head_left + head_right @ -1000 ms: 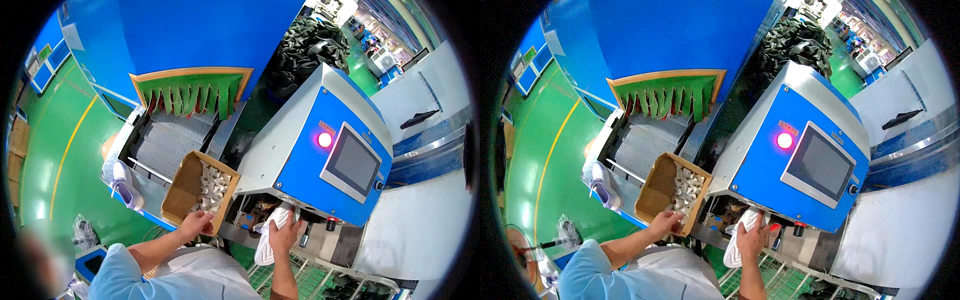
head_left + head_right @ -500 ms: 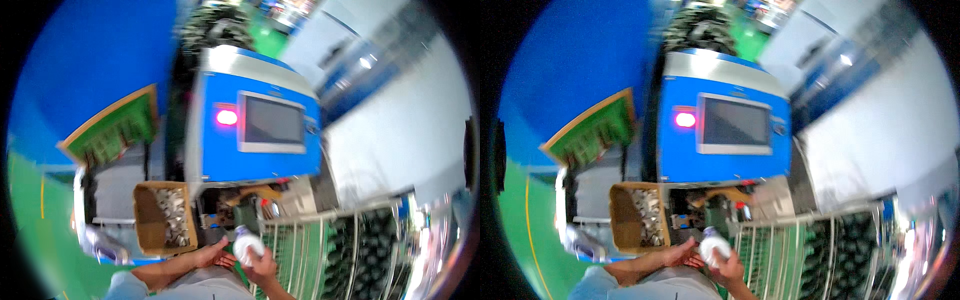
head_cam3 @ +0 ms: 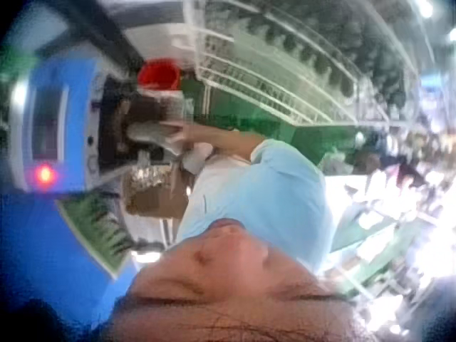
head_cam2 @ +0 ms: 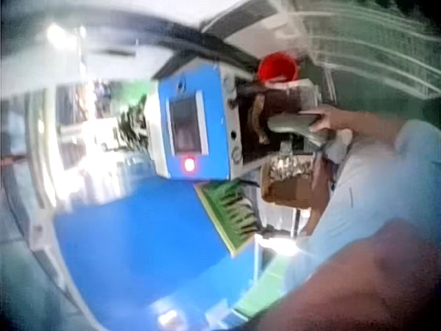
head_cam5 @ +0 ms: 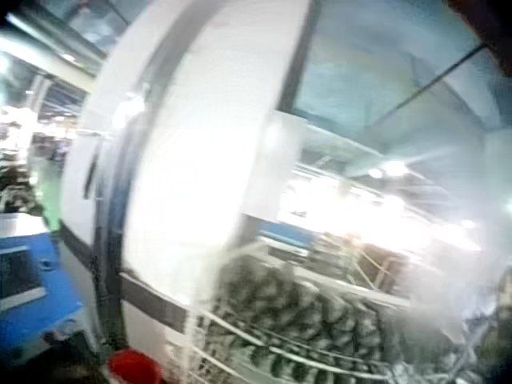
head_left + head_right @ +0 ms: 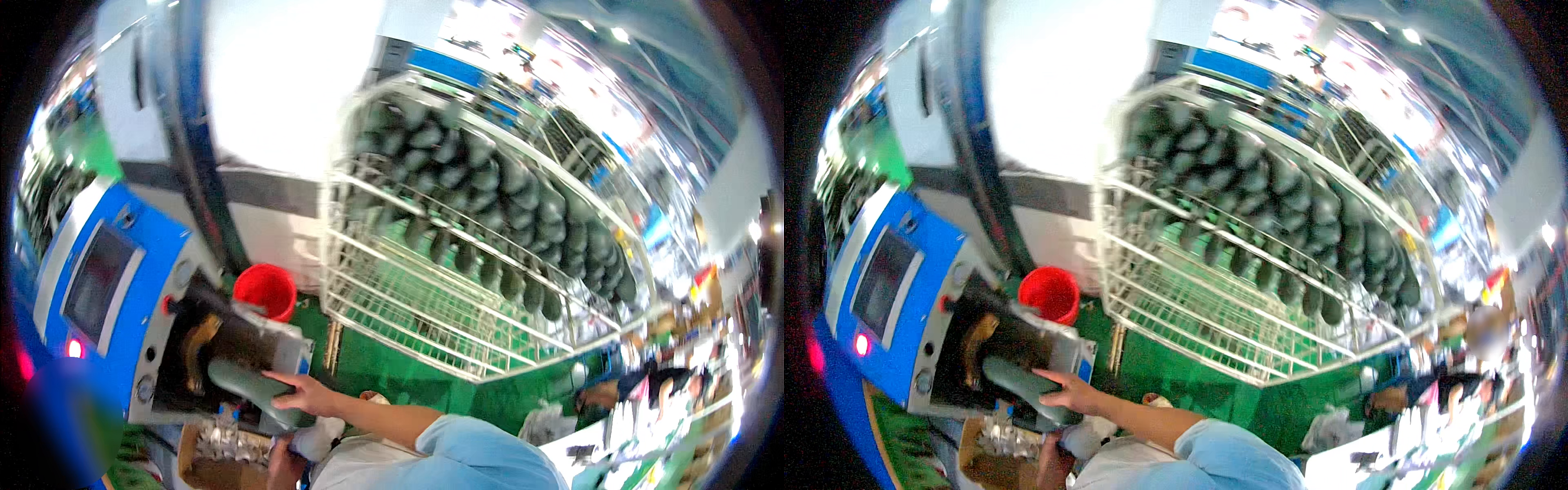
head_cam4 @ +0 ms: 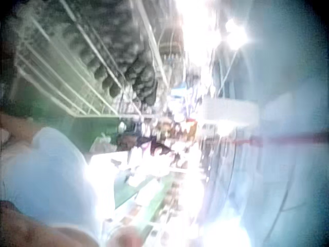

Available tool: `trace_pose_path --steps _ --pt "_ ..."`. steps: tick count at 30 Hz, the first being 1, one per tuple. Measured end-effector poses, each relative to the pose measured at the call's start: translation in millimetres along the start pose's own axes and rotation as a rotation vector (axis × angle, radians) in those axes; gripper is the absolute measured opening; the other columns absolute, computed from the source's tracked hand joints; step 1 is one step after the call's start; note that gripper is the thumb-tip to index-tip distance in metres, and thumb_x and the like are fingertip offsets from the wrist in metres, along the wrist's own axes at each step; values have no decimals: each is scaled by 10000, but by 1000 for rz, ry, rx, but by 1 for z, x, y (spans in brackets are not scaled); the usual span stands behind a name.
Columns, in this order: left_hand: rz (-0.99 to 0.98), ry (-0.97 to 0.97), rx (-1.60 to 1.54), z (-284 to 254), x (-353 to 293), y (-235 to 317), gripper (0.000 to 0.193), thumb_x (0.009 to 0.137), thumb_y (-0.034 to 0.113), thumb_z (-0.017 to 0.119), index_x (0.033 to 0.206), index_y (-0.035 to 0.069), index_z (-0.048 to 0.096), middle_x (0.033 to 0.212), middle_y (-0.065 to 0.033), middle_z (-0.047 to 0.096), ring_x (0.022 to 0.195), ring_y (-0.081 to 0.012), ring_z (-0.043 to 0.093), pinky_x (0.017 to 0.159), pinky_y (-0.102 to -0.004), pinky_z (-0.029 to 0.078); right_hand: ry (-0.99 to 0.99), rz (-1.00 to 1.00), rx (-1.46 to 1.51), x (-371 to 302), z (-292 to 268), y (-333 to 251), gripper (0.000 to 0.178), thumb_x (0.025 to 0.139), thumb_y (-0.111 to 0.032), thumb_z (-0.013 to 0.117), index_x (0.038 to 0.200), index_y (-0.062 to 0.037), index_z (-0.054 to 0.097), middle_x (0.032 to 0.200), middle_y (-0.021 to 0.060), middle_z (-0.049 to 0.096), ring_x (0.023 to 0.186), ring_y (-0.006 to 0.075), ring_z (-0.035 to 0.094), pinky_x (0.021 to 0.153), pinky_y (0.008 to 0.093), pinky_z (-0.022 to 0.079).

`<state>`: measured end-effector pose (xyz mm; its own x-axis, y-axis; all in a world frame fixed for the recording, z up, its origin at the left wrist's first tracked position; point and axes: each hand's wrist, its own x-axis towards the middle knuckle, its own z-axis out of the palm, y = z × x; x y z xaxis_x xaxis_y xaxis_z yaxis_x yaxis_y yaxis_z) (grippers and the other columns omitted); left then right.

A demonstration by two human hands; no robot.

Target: The person takes shoes from a conveyor belt, places them into a pressing machine, wipes the shoes with a cloth, and periodically retrieves shoe lasts from a nearby rack.

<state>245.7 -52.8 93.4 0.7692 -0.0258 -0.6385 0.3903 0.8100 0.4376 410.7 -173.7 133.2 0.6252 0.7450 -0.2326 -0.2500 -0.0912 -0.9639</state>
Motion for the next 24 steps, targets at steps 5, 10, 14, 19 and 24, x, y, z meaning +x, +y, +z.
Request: trace_pose_path --steps 5,10,14,19,24 --pt "28 147 197 2 2 5 472 918 270 563 1295 1 476 1273 -141 561 1144 -296 563 1004 -460 444 373 10 -828 -138 -125 -35 608 874 -324 620 1432 -235 396 1412 113 475 1194 261 547 971 366 470" --pt "-19 178 349 50 32 -7 470 921 285 563 1284 -4 485 1255 -140 569 1137 -289 564 1002 -448 444 1420 266 -883 -284 -250 -17 507 894 -212 585 1371 -122 441 1329 206 510 967 413 627 726 451 570" --pt "-89 106 445 107 65 -32 470 924 296 563 1275 -8 492 1241 -140 575 1133 -284 564 1001 -439 443 1831 562 -1074 -393 -364 8 573 872 -168 599 1410 -117 409 1126 267 571 851 457 607 697 534 507" --pt "-139 30 532 156 88 -65 470 928 310 562 1264 -13 500 1223 -140 583 1126 -278 565 999 -428 443 1503 665 -1349 -520 -484 69 594 750 -191 640 1334 -158 532 975 148 660 933 351 608 763 438 498" --pt "-122 32 546 171 89 -79 473 931 325 562 1252 -18 509 1205 -139 591 1120 -271 566 997 -416 443 1535 317 -1051 -547 -529 50 387 767 -279 681 1054 -19 667 916 211 684 855 348 661 757 426 498"
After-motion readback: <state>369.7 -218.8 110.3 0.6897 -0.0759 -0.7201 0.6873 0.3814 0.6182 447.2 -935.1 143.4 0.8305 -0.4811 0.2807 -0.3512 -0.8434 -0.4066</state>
